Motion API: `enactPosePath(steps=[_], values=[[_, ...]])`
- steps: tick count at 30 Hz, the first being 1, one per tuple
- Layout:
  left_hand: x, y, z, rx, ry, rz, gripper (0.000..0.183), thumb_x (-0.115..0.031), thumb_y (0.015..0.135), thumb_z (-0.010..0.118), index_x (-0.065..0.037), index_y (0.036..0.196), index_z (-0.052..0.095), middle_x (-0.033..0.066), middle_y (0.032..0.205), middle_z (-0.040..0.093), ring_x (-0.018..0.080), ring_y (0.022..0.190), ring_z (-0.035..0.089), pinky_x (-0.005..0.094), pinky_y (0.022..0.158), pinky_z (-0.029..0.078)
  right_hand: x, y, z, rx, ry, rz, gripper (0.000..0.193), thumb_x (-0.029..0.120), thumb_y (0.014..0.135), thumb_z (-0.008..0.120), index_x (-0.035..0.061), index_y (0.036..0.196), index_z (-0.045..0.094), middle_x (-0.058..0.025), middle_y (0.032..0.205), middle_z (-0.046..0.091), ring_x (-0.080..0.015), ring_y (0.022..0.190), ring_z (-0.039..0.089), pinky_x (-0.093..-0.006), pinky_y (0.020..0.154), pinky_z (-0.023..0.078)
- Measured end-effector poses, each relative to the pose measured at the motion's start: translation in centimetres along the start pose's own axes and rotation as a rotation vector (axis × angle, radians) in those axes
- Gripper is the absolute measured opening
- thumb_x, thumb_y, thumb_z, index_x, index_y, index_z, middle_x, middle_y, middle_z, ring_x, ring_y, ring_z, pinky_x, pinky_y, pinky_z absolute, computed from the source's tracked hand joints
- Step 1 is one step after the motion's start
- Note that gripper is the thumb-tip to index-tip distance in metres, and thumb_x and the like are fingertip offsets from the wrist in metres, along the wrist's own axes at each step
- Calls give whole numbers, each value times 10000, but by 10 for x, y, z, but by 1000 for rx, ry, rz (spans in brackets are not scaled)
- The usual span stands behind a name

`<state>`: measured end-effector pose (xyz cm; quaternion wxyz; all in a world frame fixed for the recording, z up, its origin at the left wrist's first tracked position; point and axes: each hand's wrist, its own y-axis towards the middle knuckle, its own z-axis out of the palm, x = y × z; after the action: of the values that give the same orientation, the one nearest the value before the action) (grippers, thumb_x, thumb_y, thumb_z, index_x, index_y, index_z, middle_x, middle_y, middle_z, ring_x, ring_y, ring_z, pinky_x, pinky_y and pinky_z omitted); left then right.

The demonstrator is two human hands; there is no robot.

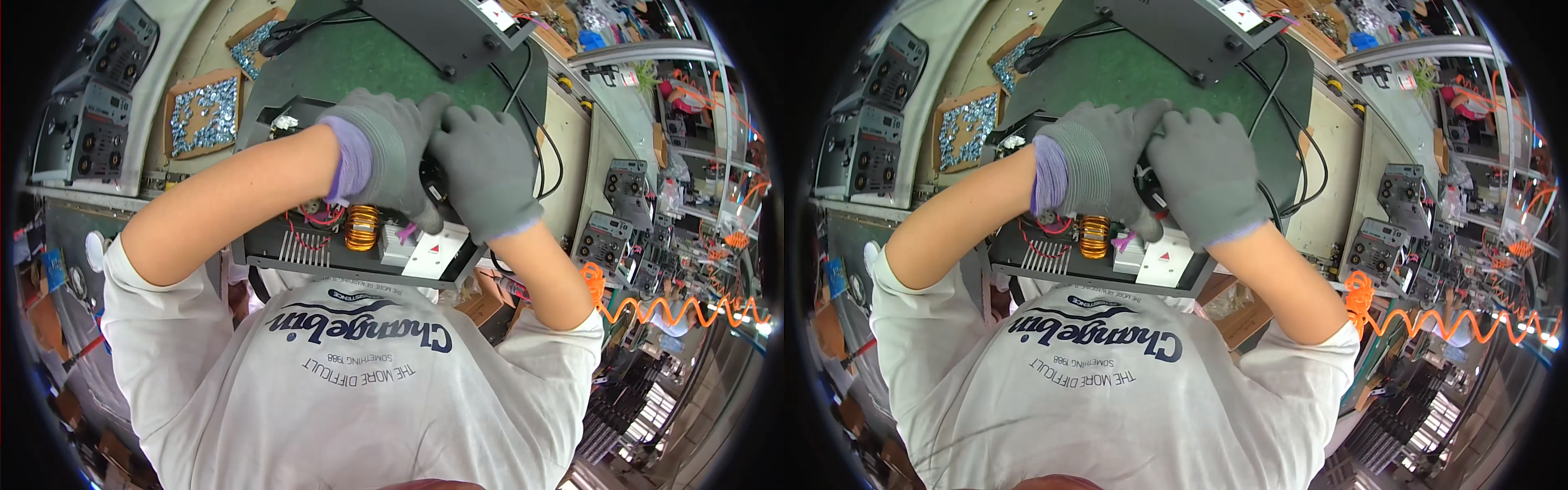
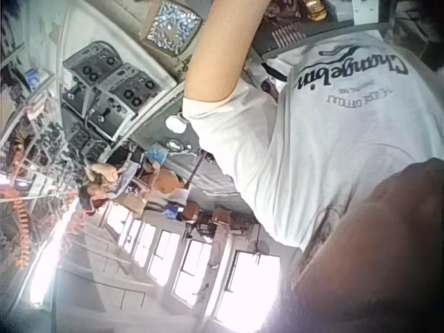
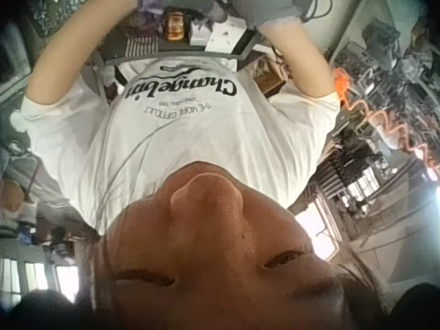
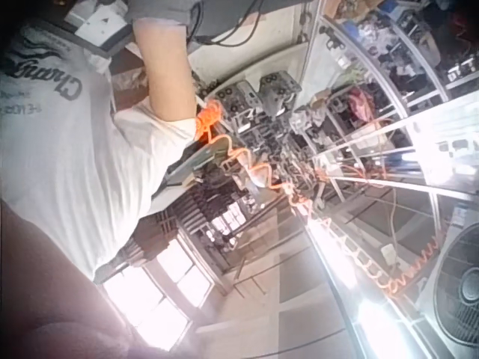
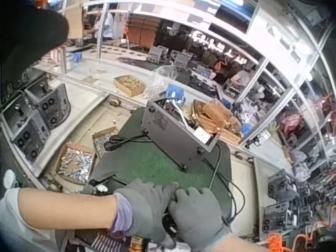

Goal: The person assembles an electronic device by using a pneumatic screwdriver to fasten screws into the metal casing. They then connect several multi-colored wires to the internal circuit board and components, organizing the wiring within the chassis.

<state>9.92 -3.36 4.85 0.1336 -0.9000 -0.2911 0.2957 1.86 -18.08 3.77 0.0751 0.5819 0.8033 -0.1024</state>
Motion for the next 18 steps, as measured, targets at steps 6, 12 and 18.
enactPosePath(steps=[6,12,18], values=[[31,42,-10,130,-145,-53,1216,-554,549,909,-1,1482,359,265,1226,665,372,1096,680,411,965,525,-22,28,20,135,-13,102,144,158,845,668,110,978,693,-76,984,692,-263,968,681,-405,799,527],[78,80,-8,64,-320,76,917,-429,659,910,-16,1389,538,192,1245,673,313,1156,653,369,990,516,-41,44,42,197,171,387,265,210,876,664,105,1117,626,-117,957,718,-312,925,707,-434,793,546],[77,91,-2,-272,-454,184,376,-202,805,786,-101,1162,722,98,980,732,198,882,684,330,844,535,-49,36,52,15,461,520,177,280,885,676,140,992,684,-116,871,716,-350,834,694,-471,723,528]])
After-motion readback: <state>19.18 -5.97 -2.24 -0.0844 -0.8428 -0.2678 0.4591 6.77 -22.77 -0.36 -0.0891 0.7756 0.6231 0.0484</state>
